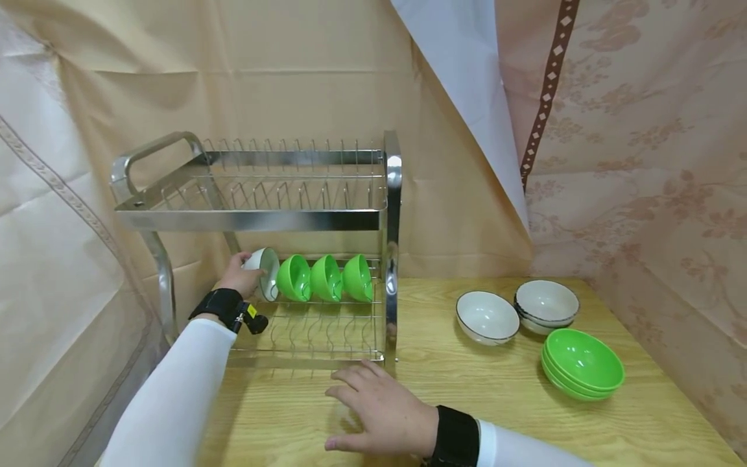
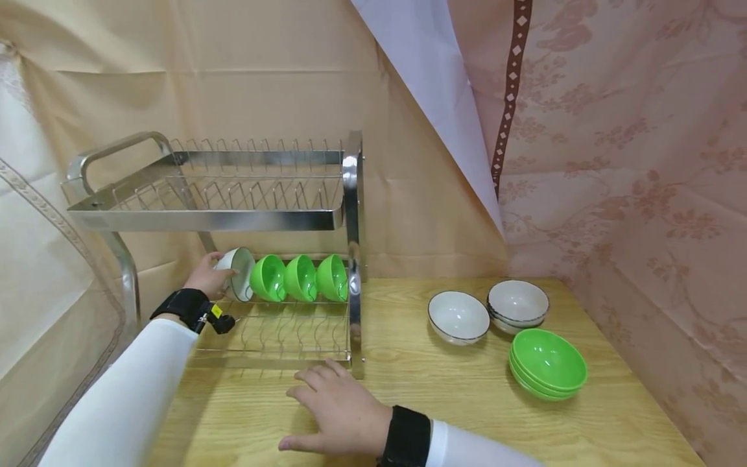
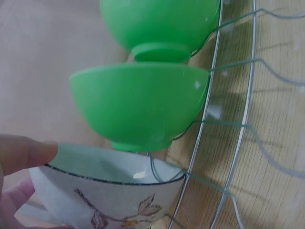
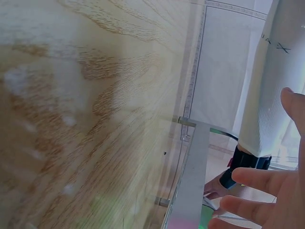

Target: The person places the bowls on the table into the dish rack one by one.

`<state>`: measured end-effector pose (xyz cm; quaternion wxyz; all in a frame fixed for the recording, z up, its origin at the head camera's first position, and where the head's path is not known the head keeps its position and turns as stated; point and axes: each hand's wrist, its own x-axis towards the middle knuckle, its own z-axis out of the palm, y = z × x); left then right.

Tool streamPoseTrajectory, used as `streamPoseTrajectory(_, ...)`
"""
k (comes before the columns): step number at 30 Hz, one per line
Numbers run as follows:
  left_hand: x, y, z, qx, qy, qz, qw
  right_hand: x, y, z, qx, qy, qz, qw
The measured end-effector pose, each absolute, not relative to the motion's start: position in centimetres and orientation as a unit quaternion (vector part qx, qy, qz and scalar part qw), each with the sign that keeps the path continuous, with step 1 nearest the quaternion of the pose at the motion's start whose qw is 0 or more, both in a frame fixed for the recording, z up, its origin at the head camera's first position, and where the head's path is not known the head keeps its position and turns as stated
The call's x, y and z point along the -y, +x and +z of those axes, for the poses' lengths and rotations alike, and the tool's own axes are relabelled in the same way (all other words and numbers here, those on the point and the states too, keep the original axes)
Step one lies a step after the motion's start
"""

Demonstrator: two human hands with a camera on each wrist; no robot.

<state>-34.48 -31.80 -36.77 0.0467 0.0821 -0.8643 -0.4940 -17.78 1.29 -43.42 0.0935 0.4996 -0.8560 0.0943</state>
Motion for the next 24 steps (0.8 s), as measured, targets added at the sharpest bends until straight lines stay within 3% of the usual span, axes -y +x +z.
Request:
streamPoseTrajectory(10, 33.9, -35.0, -37.1, 0.865, 0.057, -0.498, 0.006, -1.6, -17.4, -43.1, 0.861, 0.495, 0.095, 0.073)
streamPoseTrajectory(24, 32.5, -33.7, -35.5, 0.930, 0.009, -0.367, 0.023, -2.2, -17.1, -42.9, 0.873, 0.471, 0.098, 0.081)
